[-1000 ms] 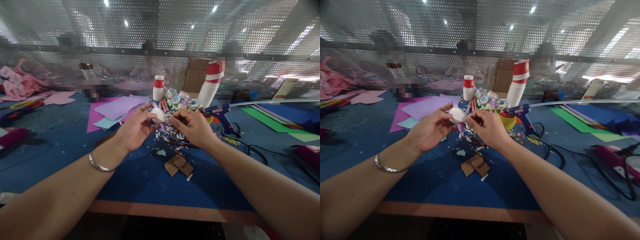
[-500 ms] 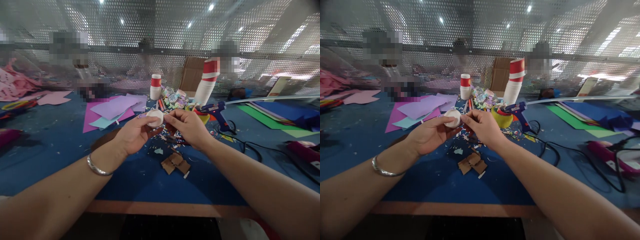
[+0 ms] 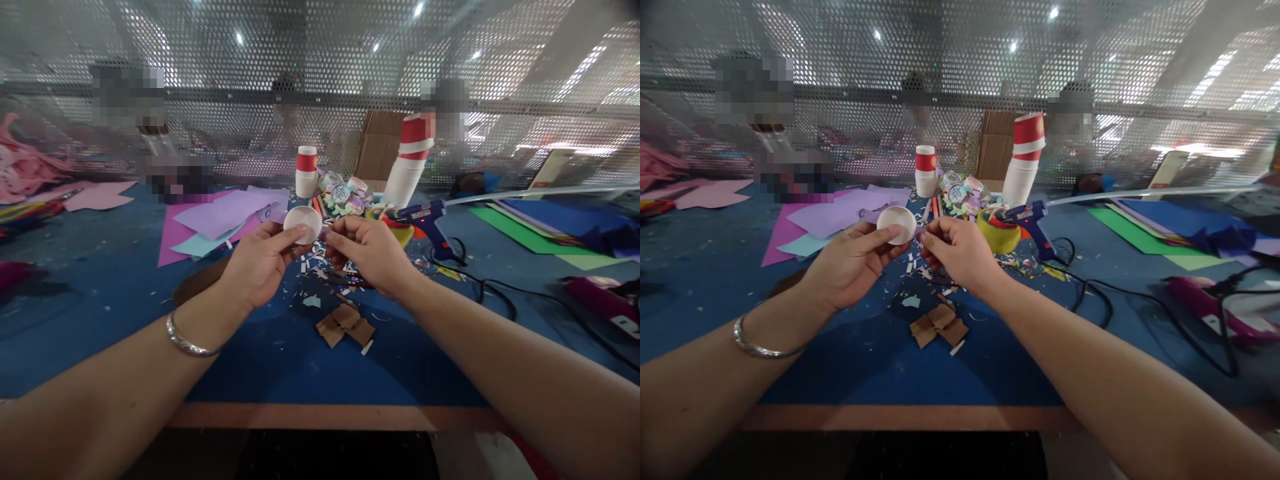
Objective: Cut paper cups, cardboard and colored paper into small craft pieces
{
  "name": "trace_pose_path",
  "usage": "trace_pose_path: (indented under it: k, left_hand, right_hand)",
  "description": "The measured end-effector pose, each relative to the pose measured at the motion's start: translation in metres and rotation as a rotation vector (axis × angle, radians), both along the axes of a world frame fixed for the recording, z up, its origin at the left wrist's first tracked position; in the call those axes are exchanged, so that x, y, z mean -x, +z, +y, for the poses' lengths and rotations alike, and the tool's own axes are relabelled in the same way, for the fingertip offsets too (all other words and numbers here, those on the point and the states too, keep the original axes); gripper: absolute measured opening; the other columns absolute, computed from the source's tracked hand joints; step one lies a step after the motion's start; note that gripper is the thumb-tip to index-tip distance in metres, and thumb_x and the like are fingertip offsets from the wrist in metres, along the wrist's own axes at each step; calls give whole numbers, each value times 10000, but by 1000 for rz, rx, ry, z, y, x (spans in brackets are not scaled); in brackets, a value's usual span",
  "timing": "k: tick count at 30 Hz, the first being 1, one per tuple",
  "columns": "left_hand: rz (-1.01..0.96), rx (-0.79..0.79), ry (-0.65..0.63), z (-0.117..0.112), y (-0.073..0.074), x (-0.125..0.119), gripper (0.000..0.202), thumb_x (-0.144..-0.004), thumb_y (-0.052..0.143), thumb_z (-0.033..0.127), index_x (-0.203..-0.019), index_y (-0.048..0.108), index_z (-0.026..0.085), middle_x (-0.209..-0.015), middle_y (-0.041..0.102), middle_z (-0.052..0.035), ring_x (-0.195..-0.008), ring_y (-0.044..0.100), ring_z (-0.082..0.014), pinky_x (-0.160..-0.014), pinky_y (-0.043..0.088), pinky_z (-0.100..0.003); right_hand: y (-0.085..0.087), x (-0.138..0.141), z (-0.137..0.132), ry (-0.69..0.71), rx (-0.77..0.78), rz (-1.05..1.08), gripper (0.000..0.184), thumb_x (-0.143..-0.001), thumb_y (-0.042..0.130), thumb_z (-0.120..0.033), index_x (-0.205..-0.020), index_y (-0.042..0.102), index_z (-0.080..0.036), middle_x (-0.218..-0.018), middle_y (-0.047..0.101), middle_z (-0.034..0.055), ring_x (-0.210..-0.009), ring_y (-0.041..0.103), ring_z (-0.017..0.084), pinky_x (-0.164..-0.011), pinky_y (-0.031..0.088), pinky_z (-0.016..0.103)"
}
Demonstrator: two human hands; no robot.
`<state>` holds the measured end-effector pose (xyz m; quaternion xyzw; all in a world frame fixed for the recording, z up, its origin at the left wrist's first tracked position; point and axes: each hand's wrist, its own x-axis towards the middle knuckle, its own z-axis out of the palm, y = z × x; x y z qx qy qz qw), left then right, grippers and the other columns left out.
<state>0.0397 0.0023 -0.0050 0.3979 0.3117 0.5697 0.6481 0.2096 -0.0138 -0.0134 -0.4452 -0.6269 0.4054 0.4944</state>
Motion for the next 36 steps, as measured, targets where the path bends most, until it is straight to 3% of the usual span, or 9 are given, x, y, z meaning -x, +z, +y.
trace_pose_path:
  k: [4, 10, 18, 21, 27, 32, 36]
  left_hand:
    - [-3, -42, 69, 1, 1, 1, 66, -768, 776, 67, -794, 733, 110, -875, 739, -46, -837, 674, -133, -749, 568, -245]
    - [23, -43, 62, 2, 3, 2, 79, -763, 775, 91, -817, 723, 113, -887, 729, -48, -851, 670, -139, -763, 560, -254]
    - [82, -155, 94, 6, 0, 7, 186, -691, 839, 175, -782, 682, 137, -838, 708, -36, -858, 666, -161, -793, 560, -295]
    - [113, -194, 124, 7, -1, 9, 223, -671, 853, 207, -752, 655, 146, -793, 691, -22, -819, 652, -152, -780, 554, -297]
    - [278, -232, 170, 9, -5, 10, 227, -660, 832, 241, -711, 622, 171, -711, 634, 7, -702, 579, -125, -716, 492, -295]
    - [517, -329, 51, 8, -11, 11, 207, -703, 821, 301, -707, 650, 185, -694, 588, 6, -673, 525, -128, -669, 419, -305]
    - [514, -424, 43, 7, -8, 13, 196, -766, 813, 329, -890, 714, 214, -773, 612, 3, -728, 548, -138, -717, 433, -305]
  right_hand:
    - [1, 0, 0, 0, -17, -25, 278, -869, 722, -426, -747, 608, -204, -668, 667, -5, -559, 597, 99, -560, 531, 254]
    - [2, -1, 0, -4, -10, -25, 258, -858, 724, -389, -724, 603, -206, -660, 662, -5, -557, 592, 107, -562, 524, 269]
    - [2, -1, 0, 11, -7, -78, 376, -806, 747, -542, -712, 592, -213, -651, 646, -8, -557, 575, 117, -546, 501, 276]
    - [-1, -2, 2, 13, -45, -151, 310, -864, 676, -494, -769, 613, -205, -666, 644, -2, -559, 569, 127, -548, 487, 291]
    - [-3, -2, 1, -187, -324, -349, 288, -874, 689, -367, -1085, 656, -174, -917, 697, 62, -774, 642, 180, -653, 513, 319]
    - [-3, -2, -2, -148, -419, -419, 215, -881, 650, -267, -1077, 643, -179, -955, 692, 59, -788, 642, 174, -666, 505, 315]
    - [-2, -3, -3, -143, -354, -374, 162, -902, 630, -291, -1035, 640, -197, -858, 689, 33, -761, 631, 170, -648, 476, 303]
